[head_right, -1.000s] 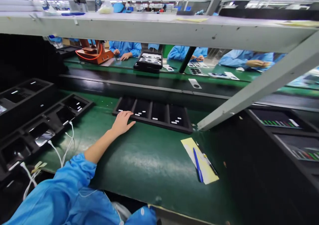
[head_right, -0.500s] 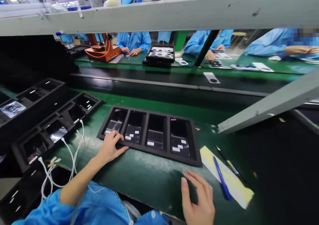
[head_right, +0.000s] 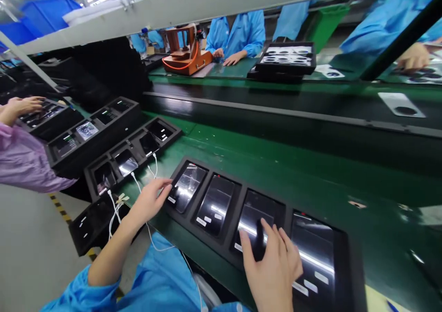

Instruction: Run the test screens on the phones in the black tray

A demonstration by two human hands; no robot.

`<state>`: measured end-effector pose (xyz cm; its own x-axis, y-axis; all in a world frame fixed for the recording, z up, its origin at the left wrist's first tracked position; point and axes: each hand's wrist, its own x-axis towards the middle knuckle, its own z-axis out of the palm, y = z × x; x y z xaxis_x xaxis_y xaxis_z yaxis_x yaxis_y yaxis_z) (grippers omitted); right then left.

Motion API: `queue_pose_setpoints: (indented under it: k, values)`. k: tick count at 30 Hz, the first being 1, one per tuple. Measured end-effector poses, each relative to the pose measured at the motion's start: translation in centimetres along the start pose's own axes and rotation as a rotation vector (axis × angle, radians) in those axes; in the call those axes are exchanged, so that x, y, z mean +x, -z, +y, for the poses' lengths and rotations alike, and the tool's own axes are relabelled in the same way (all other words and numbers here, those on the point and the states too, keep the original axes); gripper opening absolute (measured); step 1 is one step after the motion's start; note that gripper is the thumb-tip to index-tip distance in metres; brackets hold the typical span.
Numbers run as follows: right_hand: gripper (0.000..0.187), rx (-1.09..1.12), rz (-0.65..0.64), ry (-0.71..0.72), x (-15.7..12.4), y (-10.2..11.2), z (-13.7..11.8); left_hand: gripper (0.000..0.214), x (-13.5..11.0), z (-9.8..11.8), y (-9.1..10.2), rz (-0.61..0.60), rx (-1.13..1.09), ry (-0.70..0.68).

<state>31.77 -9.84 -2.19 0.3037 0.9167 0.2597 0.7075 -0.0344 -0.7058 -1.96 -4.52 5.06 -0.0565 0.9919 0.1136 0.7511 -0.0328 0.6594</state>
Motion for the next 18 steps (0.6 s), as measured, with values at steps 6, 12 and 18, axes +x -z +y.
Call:
queue_pose_setpoints:
  k: [6,12,18]
  values:
    - [0.086,0.156,-0.074,-0.210,0.8,1.2,-0.1,0.047,1.3,3.8,-4.4,-0.108,0.365,0.039]
    - [0.096,0.428,-0.111,-0.432,0.2,1.4,-2.5,0.059,3.2,5.0,-4.6,-0.123,0.358,0.168]
    - [0.125,0.399,-0.177,-0.530,2.1,1.4,0.5,0.027,4.0,4.2,-3.8,-0.189,0.125,0.214]
